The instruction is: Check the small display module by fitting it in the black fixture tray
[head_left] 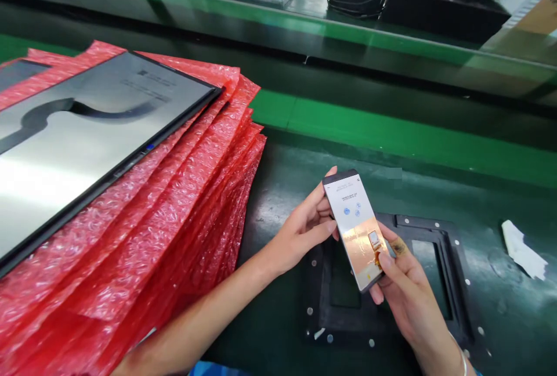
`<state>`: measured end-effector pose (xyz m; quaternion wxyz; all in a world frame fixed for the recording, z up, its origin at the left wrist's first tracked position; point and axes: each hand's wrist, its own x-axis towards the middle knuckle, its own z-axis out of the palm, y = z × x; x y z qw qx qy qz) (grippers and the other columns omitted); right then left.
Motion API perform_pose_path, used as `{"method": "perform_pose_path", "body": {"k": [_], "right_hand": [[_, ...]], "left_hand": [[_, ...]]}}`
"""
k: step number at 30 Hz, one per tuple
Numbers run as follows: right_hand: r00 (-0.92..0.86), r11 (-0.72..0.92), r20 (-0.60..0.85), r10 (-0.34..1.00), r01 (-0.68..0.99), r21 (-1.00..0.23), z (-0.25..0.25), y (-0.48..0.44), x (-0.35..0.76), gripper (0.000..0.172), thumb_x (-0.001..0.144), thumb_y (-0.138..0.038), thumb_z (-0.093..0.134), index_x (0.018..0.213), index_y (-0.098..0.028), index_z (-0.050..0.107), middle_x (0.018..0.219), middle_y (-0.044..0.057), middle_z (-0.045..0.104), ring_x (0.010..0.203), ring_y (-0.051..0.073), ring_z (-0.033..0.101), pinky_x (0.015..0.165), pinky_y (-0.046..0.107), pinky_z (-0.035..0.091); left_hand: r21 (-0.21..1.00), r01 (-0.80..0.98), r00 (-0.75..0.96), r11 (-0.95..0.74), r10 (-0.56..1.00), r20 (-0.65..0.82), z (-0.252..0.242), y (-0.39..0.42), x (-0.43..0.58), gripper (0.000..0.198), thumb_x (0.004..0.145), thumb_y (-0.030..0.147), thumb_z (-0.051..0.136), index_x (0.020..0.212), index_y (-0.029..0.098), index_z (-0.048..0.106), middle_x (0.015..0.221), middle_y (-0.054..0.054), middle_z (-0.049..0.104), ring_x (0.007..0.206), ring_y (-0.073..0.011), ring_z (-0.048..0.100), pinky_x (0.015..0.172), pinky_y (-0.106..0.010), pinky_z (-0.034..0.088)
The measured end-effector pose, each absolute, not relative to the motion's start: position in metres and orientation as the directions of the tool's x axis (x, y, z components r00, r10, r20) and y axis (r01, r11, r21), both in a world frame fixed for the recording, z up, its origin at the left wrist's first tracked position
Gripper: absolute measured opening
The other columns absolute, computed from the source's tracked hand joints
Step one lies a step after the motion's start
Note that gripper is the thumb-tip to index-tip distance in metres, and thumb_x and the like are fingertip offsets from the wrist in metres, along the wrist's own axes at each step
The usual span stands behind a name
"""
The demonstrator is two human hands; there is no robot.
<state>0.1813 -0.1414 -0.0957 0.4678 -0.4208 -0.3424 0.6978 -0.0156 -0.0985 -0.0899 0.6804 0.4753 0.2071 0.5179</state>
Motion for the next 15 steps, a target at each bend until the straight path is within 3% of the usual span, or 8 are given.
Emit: {"method": "perform_pose_path", "body": {"k": [4, 10, 15], "right_hand": [[-0.206, -0.313, -0.253, 0.945, -0.347, -0.884, -0.0961, -0.1414, 0.1817, 0.033, 0.09, -0.034, 0.067, 0.123, -0.032, 0.061, 0.095, 0.003, 0.058, 0.056, 0.004, 0.052, 0.042, 0.011, 0.045], [-0.186, -0.286, -0.234, 0.954, -0.337, -0.897, -0.0959, -0.1426, 0.1816, 0.035, 0.091, -0.034, 0.067, 0.124, -0.029, 0.057, 0.092, 0.003, 0.061, 0.054, 0.004, 0.052, 0.042, 0.011, 0.045], [-0.199, -0.273, -0.217, 0.956, -0.332, -0.903, -0.0978, -0.1431, 0.1838, 0.035, 0.092, -0.032, 0.065, 0.126, -0.03, 0.055, 0.094, 0.003, 0.062, 0.056, 0.006, 0.053, 0.043, 0.012, 0.047]], "left_hand": [[0.863, -0.504, 0.376, 0.013, 0.903, 0.206, -0.0876, -0.0982, -0.0155, 0.083, 0.098, 0.02, 0.054, 0.154, 0.002, -0.005, 0.139, -0.02, 0.045, 0.12, -0.0179, 0.051, 0.085, -0.021, 0.044], [0.841, -0.541, 0.388, 0.03, 0.896, 0.217, -0.0886, -0.0966, -0.0146, 0.074, 0.098, 0.016, 0.054, 0.157, 0.018, 0.009, 0.137, -0.011, 0.05, 0.117, -0.0135, 0.053, 0.078, -0.019, 0.043], [0.854, -0.516, 0.419, 0.07, 0.89, 0.18, -0.0889, -0.097, -0.0148, 0.082, 0.095, 0.019, 0.058, 0.157, 0.014, 0.004, 0.137, -0.015, 0.049, 0.118, -0.0171, 0.052, 0.08, -0.02, 0.044]]}}
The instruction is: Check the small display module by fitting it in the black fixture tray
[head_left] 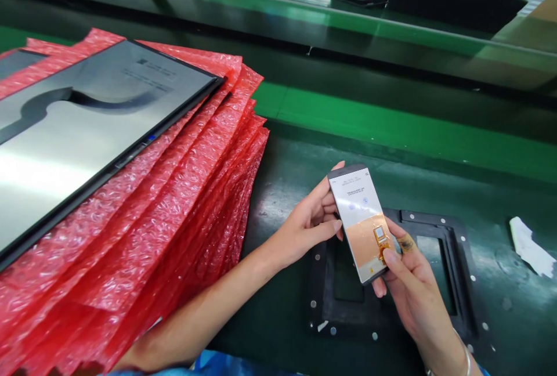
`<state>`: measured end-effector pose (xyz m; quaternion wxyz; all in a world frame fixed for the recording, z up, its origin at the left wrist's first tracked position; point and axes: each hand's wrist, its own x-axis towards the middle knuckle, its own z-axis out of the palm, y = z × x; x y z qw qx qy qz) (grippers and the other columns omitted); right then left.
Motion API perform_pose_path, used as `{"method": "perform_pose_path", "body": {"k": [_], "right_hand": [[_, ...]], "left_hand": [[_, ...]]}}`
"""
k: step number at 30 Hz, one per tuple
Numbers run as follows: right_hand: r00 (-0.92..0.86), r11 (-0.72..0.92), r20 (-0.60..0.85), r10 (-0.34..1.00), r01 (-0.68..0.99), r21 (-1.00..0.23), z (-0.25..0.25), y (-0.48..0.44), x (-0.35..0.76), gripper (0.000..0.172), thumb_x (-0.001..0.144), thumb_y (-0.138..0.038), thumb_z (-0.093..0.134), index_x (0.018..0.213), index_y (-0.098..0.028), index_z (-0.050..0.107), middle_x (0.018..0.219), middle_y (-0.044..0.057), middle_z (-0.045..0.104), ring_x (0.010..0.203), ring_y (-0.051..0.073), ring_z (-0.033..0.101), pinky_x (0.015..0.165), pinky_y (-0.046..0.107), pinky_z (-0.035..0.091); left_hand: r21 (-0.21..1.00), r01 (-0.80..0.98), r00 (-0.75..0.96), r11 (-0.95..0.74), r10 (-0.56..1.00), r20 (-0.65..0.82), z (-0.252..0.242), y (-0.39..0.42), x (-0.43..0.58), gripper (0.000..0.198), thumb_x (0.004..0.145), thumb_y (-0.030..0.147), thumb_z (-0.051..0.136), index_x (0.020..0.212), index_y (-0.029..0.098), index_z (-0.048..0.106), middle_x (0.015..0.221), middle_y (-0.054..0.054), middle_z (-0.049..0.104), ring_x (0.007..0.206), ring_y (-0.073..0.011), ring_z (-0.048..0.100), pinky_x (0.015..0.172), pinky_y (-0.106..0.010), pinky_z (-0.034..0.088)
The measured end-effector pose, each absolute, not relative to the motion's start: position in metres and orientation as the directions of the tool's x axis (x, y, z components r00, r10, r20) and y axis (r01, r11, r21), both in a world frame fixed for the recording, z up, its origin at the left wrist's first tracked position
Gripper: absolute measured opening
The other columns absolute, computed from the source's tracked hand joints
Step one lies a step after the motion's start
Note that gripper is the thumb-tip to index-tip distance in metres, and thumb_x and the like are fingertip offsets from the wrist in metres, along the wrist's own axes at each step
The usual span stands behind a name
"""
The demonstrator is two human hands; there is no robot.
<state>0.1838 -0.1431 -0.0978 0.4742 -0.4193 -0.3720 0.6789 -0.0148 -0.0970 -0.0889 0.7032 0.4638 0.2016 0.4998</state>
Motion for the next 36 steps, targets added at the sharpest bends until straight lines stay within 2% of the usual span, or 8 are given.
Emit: {"method": "perform_pose_path", "body": {"k": [7, 11, 14, 19, 22, 25, 32, 36], "right_hand": [[-0.165, -0.28, -0.237, 0.957, -0.327, -0.903, -0.098, -0.144, 0.184, 0.04, 0.09, -0.034, 0.069, 0.126, -0.027, 0.054, 0.098, 0.005, 0.061, 0.058, 0.007, 0.054, 0.041, 0.014, 0.046], [-0.173, -0.283, -0.238, 0.956, -0.318, -0.905, -0.099, -0.143, 0.185, 0.04, 0.089, -0.034, 0.069, 0.126, -0.028, 0.054, 0.097, 0.004, 0.061, 0.058, 0.006, 0.054, 0.042, 0.013, 0.047], [-0.186, -0.288, -0.238, 0.953, -0.32, -0.903, -0.101, -0.144, 0.185, 0.04, 0.091, -0.033, 0.067, 0.128, -0.029, 0.052, 0.098, 0.004, 0.061, 0.057, 0.005, 0.053, 0.044, 0.013, 0.047], [-0.231, -0.291, -0.224, 0.947, -0.319, -0.902, -0.101, -0.145, 0.186, 0.036, 0.096, -0.032, 0.061, 0.129, -0.031, 0.049, 0.1, 0.003, 0.062, 0.055, 0.005, 0.054, 0.046, 0.013, 0.048], [-0.216, -0.291, -0.229, 0.949, -0.323, -0.901, -0.101, -0.144, 0.186, 0.037, 0.094, -0.033, 0.063, 0.128, -0.029, 0.05, 0.099, 0.004, 0.062, 0.056, 0.006, 0.054, 0.046, 0.014, 0.047], [-0.209, -0.289, -0.229, 0.951, -0.337, -0.896, -0.1, -0.145, 0.185, 0.037, 0.093, -0.034, 0.064, 0.127, -0.029, 0.051, 0.097, 0.004, 0.063, 0.054, 0.006, 0.054, 0.045, 0.014, 0.047], [-0.207, -0.269, -0.208, 0.956, -0.333, -0.904, -0.098, -0.144, 0.184, 0.033, 0.093, -0.034, 0.064, 0.124, -0.03, 0.053, 0.096, 0.002, 0.063, 0.053, 0.006, 0.055, 0.045, 0.015, 0.046], [-0.187, -0.257, -0.208, 0.96, -0.293, -0.921, -0.1, -0.144, 0.183, 0.04, 0.093, -0.036, 0.064, 0.127, -0.027, 0.046, 0.09, 0.004, 0.063, 0.052, 0.009, 0.056, 0.046, 0.017, 0.046]], "left_hand": [[0.86, -0.504, 0.43, 0.075, 0.886, 0.174, -0.089, -0.097, -0.016, 0.088, 0.095, 0.02, 0.058, 0.155, 0.01, -0.005, 0.139, -0.017, 0.046, 0.12, -0.0186, 0.052, 0.078, -0.02, 0.045], [0.877, -0.476, 0.425, 0.067, 0.89, 0.163, -0.085, -0.097, -0.018, 0.088, 0.094, 0.021, 0.058, 0.156, 0.011, -0.003, 0.138, -0.017, 0.048, 0.118, -0.0196, 0.053, 0.08, -0.021, 0.045], [0.887, -0.459, 0.424, 0.04, 0.888, 0.18, -0.083, -0.097, -0.019, 0.086, 0.093, 0.017, 0.057, 0.157, 0.012, -0.001, 0.137, -0.015, 0.05, 0.113, -0.0168, 0.056, 0.082, -0.02, 0.045], [0.885, -0.465, 0.423, -0.028, 0.871, 0.251, -0.09, -0.095, -0.02, 0.077, 0.094, 0.012, 0.055, 0.157, 0.032, 0.015, 0.136, -0.007, 0.052, 0.116, -0.0167, 0.054, 0.082, -0.019, 0.042], [0.87, -0.489, 0.419, -0.061, 0.858, 0.296, -0.095, -0.093, -0.02, 0.076, 0.095, 0.01, 0.055, 0.156, 0.037, 0.018, 0.133, -0.005, 0.055, 0.108, -0.013, 0.057, 0.076, -0.016, 0.042], [0.869, -0.491, 0.424, -0.056, 0.857, 0.294, -0.096, -0.093, -0.021, 0.076, 0.095, 0.01, 0.055, 0.156, 0.037, 0.017, 0.13, -0.005, 0.056, 0.095, -0.0085, 0.057, 0.072, -0.014, 0.041], [0.912, -0.406, 0.424, -0.058, 0.872, 0.244, -0.092, -0.096, -0.024, 0.077, 0.094, 0.014, 0.058, 0.156, 0.035, 0.018, 0.132, -0.007, 0.055, 0.105, -0.0155, 0.056, 0.077, -0.018, 0.043], [0.929, -0.37, 0.426, -0.03, 0.883, 0.198, -0.085, -0.097, -0.025, 0.079, 0.093, 0.016, 0.059, 0.157, 0.022, 0.014, 0.13, -0.011, 0.055, 0.103, -0.0137, 0.055, 0.08, -0.019, 0.043]]}}
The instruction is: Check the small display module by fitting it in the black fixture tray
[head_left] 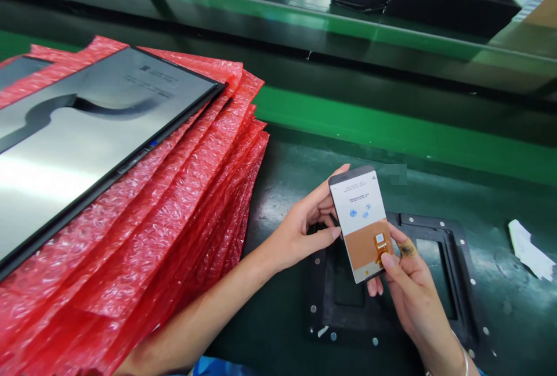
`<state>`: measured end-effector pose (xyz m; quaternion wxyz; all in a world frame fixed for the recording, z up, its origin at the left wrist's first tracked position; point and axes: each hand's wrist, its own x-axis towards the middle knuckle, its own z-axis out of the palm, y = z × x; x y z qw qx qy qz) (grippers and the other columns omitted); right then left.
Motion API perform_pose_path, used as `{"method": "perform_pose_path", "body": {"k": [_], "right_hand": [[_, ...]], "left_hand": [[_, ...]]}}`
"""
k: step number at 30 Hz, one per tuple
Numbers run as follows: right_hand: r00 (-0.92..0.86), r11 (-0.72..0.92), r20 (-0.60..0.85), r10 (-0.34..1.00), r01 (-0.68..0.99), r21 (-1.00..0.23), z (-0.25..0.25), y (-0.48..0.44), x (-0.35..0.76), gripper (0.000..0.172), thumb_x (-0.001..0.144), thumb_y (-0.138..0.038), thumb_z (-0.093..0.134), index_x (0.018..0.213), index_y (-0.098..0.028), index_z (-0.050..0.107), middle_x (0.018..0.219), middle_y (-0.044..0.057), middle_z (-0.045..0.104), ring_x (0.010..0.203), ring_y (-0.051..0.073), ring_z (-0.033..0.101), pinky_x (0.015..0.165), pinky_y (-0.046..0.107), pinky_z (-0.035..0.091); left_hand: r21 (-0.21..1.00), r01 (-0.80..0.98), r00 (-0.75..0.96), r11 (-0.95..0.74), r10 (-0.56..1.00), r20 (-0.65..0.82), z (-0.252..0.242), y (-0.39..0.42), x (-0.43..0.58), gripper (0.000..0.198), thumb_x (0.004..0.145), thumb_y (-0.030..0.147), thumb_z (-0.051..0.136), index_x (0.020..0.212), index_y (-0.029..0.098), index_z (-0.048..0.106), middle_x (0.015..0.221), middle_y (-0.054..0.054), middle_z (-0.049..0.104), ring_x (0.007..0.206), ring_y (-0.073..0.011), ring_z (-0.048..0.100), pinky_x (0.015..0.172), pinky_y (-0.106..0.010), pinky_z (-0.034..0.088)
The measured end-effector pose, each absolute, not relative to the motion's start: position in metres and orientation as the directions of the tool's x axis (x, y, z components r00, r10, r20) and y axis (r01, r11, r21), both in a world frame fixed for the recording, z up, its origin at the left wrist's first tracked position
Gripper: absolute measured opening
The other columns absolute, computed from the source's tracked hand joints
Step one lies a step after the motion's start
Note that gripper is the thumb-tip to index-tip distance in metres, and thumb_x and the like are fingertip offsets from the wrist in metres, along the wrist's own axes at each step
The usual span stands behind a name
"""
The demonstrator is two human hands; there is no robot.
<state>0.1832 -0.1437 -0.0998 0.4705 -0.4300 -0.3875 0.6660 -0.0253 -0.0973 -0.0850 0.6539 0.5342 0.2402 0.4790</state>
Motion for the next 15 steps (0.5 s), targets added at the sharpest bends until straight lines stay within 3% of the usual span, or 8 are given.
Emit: {"method": "perform_pose_path", "body": {"k": [3, 9, 12, 15], "right_hand": [[-0.192, -0.239, -0.191, 0.963, -0.27, -0.933, -0.102, -0.1433, 0.1824, 0.038, 0.093, -0.038, 0.065, 0.124, -0.024, 0.046, 0.084, 0.003, 0.064, 0.052, 0.009, 0.057, 0.047, 0.015, 0.045], [-0.22, -0.206, -0.148, 0.964, -0.267, -0.942, -0.102, -0.1419, 0.1804, 0.024, 0.096, -0.037, 0.061, 0.113, -0.022, 0.053, 0.079, 0.001, 0.063, 0.053, 0.007, 0.058, 0.048, 0.012, 0.043], [-0.228, -0.198, -0.139, 0.964, -0.261, -0.945, -0.1001, -0.1418, 0.1794, 0.023, 0.095, -0.038, 0.063, 0.11, -0.022, 0.055, 0.077, 0.0, 0.063, 0.052, 0.007, 0.058, 0.048, 0.012, 0.043], [-0.242, -0.203, -0.141, 0.96, -0.254, -0.946, -0.0995, -0.1422, 0.1786, 0.026, 0.094, -0.039, 0.064, 0.11, -0.021, 0.055, 0.075, 0.001, 0.063, 0.051, 0.009, 0.058, 0.047, 0.013, 0.043]], "left_hand": [[0.928, -0.372, 0.427, -0.033, 0.881, 0.202, -0.0804, -0.098, -0.0262, 0.077, 0.093, 0.015, 0.06, 0.157, 0.021, 0.017, 0.127, -0.011, 0.056, 0.102, -0.0133, 0.056, 0.081, -0.019, 0.043], [0.897, -0.441, 0.392, -0.032, 0.892, 0.225, -0.0764, -0.0978, -0.0285, 0.056, 0.099, 0.019, 0.056, 0.147, 0.041, 0.039, 0.109, 0.001, 0.061, 0.088, -0.0071, 0.053, 0.075, -0.014, 0.043], [0.897, -0.441, 0.35, -0.034, 0.913, 0.208, -0.0768, -0.0978, -0.0306, 0.046, 0.1, 0.025, 0.057, 0.143, 0.04, 0.047, 0.109, 0.0, 0.062, 0.085, -0.0072, 0.051, 0.072, -0.014, 0.044], [0.912, -0.404, 0.291, -0.072, 0.935, 0.202, -0.0762, -0.0973, -0.0327, 0.039, 0.1, 0.029, 0.056, 0.138, 0.037, 0.054, 0.094, -0.002, 0.062, 0.076, -0.0074, 0.05, 0.07, -0.016, 0.044]]}}
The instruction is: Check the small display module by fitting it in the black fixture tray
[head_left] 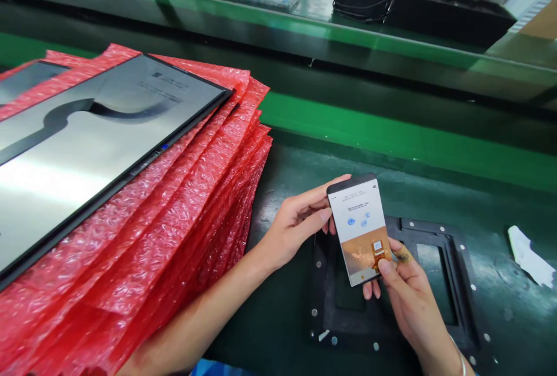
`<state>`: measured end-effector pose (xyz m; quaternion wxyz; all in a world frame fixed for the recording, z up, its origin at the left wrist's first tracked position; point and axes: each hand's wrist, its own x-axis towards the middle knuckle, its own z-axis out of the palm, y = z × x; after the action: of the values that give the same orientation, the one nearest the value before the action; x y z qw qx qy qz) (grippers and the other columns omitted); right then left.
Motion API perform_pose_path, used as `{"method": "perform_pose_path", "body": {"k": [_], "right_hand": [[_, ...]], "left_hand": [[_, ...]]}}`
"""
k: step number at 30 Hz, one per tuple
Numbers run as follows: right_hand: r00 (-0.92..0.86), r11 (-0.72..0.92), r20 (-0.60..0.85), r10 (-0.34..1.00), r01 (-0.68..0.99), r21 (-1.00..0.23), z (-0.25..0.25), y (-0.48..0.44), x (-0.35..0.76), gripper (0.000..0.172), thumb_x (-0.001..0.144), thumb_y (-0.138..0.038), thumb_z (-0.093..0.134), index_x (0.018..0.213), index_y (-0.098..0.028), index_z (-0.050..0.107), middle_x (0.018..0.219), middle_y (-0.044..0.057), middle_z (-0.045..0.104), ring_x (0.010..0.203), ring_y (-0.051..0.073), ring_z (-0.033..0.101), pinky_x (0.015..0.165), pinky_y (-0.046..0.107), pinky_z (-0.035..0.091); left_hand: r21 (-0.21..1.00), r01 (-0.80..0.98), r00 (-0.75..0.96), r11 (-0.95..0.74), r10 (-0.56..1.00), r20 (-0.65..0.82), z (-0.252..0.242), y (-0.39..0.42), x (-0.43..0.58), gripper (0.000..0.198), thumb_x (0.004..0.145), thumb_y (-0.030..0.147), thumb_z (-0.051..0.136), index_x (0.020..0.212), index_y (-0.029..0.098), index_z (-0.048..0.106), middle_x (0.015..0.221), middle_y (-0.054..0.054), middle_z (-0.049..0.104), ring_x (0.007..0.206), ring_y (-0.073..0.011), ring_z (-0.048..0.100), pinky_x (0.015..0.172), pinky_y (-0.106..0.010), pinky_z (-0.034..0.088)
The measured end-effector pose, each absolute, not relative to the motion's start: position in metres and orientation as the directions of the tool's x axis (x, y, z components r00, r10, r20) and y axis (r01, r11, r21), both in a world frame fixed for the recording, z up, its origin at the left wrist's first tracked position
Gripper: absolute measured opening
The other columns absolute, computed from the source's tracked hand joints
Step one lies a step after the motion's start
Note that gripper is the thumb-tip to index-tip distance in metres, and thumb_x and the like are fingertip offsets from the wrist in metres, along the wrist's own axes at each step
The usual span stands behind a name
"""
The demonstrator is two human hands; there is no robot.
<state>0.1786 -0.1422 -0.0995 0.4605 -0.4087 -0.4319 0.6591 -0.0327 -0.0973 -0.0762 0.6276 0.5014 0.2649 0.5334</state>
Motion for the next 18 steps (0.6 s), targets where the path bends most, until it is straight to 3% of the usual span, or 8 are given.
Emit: {"method": "perform_pose_path", "body": {"k": [3, 7, 10, 13, 16, 18], "right_hand": [[-0.249, -0.192, -0.13, 0.96, -0.246, -0.95, -0.1, -0.143, 0.178, 0.025, 0.095, -0.038, 0.062, 0.112, -0.021, 0.055, 0.076, 0.002, 0.063, 0.052, 0.009, 0.058, 0.047, 0.013, 0.043], [-0.237, -0.15, -0.092, 0.967, -0.241, -0.959, -0.101, -0.142, 0.179, 0.018, 0.096, -0.035, 0.061, 0.11, -0.024, 0.058, 0.076, 0.0, 0.063, 0.053, 0.009, 0.059, 0.048, 0.013, 0.044], [-0.245, -0.098, -0.05, 0.968, -0.189, -0.977, -0.102, -0.142, 0.181, 0.015, 0.098, -0.032, 0.057, 0.111, -0.025, 0.06, 0.078, 0.0, 0.063, 0.054, 0.008, 0.059, 0.049, 0.013, 0.046], [-0.16, 0.133, 0.117, 0.98, 0.092, -0.987, -0.1, -0.144, 0.185, 0.013, 0.099, -0.022, 0.055, 0.111, -0.025, 0.06, 0.078, -0.003, 0.063, 0.057, 0.005, 0.059, 0.057, 0.01, 0.048], [-0.065, 0.389, 0.415, 0.908, 0.5, -0.773, -0.095, -0.147, 0.188, 0.012, 0.096, -0.02, 0.059, 0.108, -0.023, 0.06, 0.088, -0.003, 0.067, 0.072, 0.004, 0.064, 0.073, 0.007, 0.05], [-0.075, 0.45, 0.523, 0.849, 0.622, -0.641, -0.093, -0.15, 0.189, 0.011, 0.096, -0.02, 0.06, 0.106, -0.023, 0.059, 0.093, -0.003, 0.067, 0.081, 0.006, 0.065, 0.08, 0.01, 0.05]], "left_hand": [[0.918, -0.387, 0.247, -0.084, 0.95, 0.191, -0.074, -0.096, -0.035, 0.032, 0.1, 0.032, 0.055, 0.131, 0.034, 0.062, 0.084, -0.003, 0.062, 0.068, -0.0079, 0.053, 0.065, -0.017, 0.044], [0.915, -0.393, 0.228, -0.093, 0.954, 0.195, -0.072, -0.096, -0.036, 0.03, 0.101, 0.035, 0.054, 0.129, 0.032, 0.064, 0.088, -0.004, 0.065, 0.07, -0.0094, 0.056, 0.063, -0.018, 0.045], [0.92, -0.379, 0.214, -0.096, 0.959, 0.188, -0.074, -0.095, -0.036, 0.032, 0.1, 0.037, 0.054, 0.124, 0.019, 0.066, 0.08, -0.005, 0.063, 0.067, -0.011, 0.057, 0.06, -0.019, 0.046], [0.934, -0.356, 0.2, -0.024, 0.974, 0.102, -0.08, -0.091, -0.032, 0.031, 0.097, 0.038, 0.058, 0.091, 0.008, 0.057, 0.063, -0.004, 0.058, 0.051, -0.01, 0.054, 0.05, -0.017, 0.041], [0.918, -0.379, 0.236, 0.114, 0.972, -0.024, -0.09, -0.085, -0.027, 0.041, 0.095, 0.046, 0.058, 0.079, 0.012, 0.043, 0.054, -0.004, 0.054, 0.039, -0.0102, 0.048, 0.044, -0.017, 0.034], [0.883, -0.431, 0.283, 0.188, 0.957, -0.065, -0.095, -0.083, -0.023, 0.047, 0.093, 0.054, 0.06, 0.081, 0.013, 0.04, 0.054, -0.005, 0.054, 0.04, -0.0118, 0.05, 0.043, -0.017, 0.034]]}}
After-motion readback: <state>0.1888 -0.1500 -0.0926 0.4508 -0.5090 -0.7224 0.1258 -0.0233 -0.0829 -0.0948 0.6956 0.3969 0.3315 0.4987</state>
